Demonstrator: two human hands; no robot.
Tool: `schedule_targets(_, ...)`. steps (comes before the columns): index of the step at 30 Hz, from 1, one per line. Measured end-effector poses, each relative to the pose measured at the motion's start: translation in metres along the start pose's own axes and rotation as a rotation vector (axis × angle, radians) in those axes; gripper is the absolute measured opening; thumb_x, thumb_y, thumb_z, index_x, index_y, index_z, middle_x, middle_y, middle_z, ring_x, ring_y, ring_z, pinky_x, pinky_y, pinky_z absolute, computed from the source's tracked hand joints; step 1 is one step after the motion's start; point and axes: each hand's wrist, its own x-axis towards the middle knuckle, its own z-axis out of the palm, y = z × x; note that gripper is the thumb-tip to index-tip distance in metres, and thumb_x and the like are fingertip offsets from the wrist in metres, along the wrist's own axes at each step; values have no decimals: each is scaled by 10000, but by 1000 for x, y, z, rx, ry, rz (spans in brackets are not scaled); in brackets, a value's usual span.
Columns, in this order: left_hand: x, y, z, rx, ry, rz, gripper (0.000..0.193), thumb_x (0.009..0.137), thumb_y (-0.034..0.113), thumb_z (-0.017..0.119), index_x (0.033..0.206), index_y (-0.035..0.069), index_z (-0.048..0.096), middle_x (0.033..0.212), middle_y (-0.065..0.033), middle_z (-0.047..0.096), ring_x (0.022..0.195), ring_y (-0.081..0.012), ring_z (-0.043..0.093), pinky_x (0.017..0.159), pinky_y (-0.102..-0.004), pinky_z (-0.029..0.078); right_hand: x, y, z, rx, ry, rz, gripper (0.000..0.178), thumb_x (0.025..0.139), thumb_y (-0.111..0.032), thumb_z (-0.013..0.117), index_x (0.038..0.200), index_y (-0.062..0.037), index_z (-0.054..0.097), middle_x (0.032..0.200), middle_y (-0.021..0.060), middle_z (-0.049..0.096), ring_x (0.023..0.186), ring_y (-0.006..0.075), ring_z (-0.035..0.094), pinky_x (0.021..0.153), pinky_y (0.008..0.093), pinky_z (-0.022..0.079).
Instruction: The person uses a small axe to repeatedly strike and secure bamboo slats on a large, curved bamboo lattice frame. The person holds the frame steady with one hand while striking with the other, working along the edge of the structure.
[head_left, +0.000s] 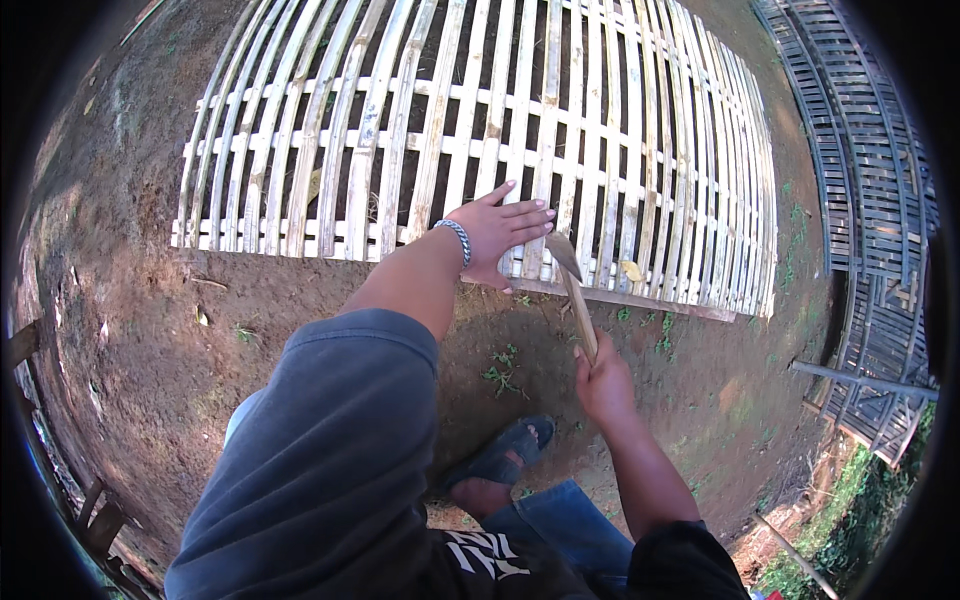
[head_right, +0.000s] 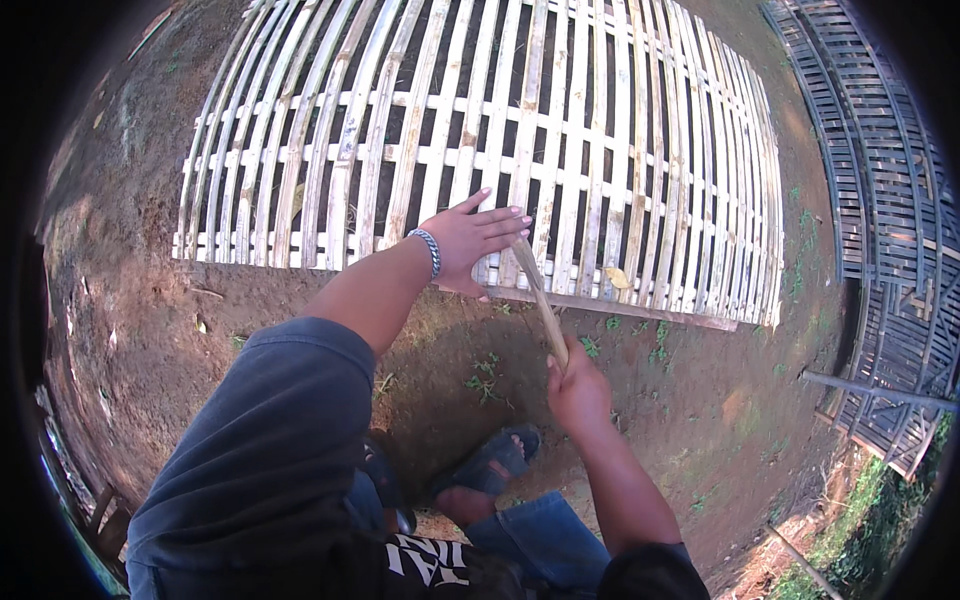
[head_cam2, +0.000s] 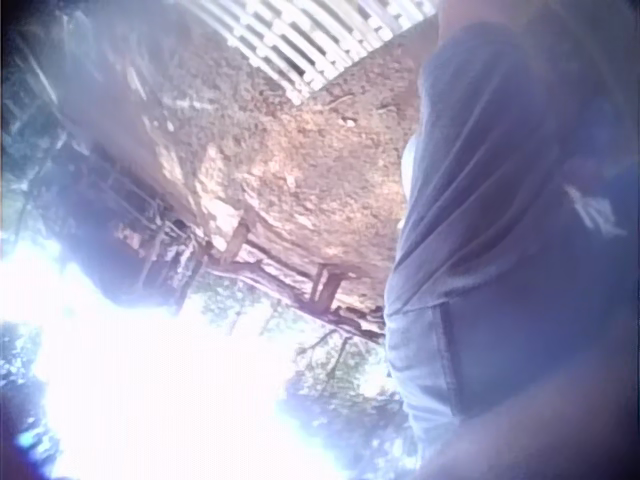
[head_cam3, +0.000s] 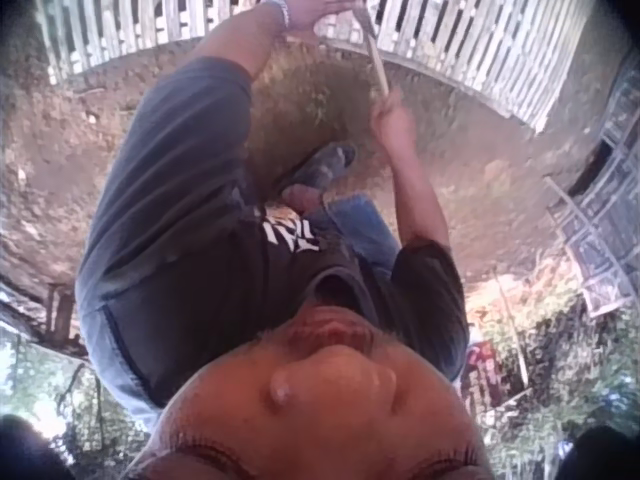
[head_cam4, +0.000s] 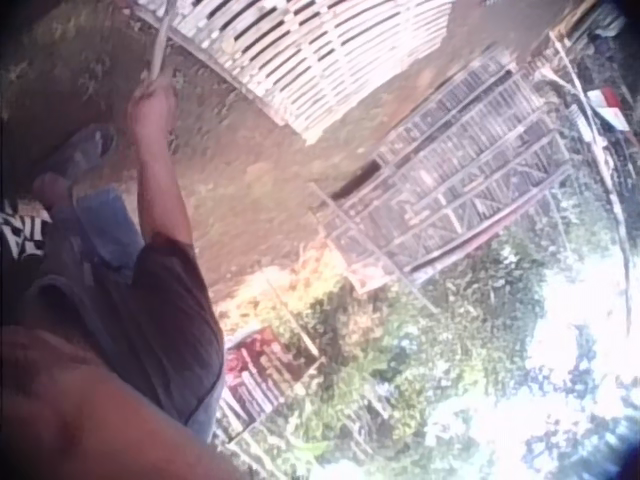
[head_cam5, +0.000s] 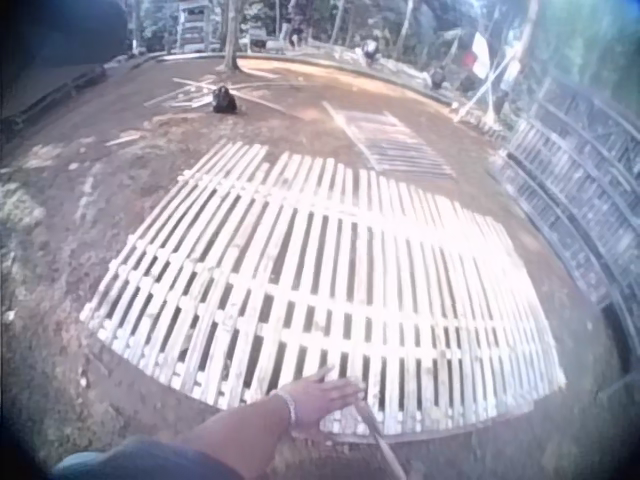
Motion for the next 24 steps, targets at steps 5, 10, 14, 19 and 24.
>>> schedule_targets(5,4,3,-2,-9,21,10,1136,785,803,626,1641,168,233,1729,8,173,1594,-151,117,1301,-512,-13,-9,18,28,64,48,-26,377,995,-239,600,1322,-56,551,1017,278,706,913,492,685,817,569,540)
schedule_targets(10,1,1,7,-12,30,1,1141,784,808,624,1642,168,228,1727,11,177,1594,-150,121,1302,-508,-12,-8,6,21,28,-16,19,388,990,-242,601,1324,-52,549,983,279,706,900,496,683,809,572,538)
schedule_targets(14,4,3,-3,0,10,5,1122,802,797,618,1643,167,224,1729,11,168,1595,-150,112,1303,-506,-8,-15,16,32,58,7,47,412,987,-247,598,1336,-39,527,975,306,696,914,495,681,814,586,532)
schedule_targets(19,1,3,0,-9,-6,12,1126,801,812,603,1643,166,224,1726,7,179,1593,-149,120,1303,-508,-2,-13,27,21,34,-132,126,412,985,-216,617,1333,-23,511,1020,316,687,938,506,673,804,573,529)
schedule_targets(24,3,3,-1,8,-3,7,1109,812,797,597,1644,168,221,1724,4,188,1592,-150,129,1304,-502,-7,-21,21,8,375,75,152,433,1012,-214,610,1368,-20,457,955,235,688,826,353,701,750,460,544)
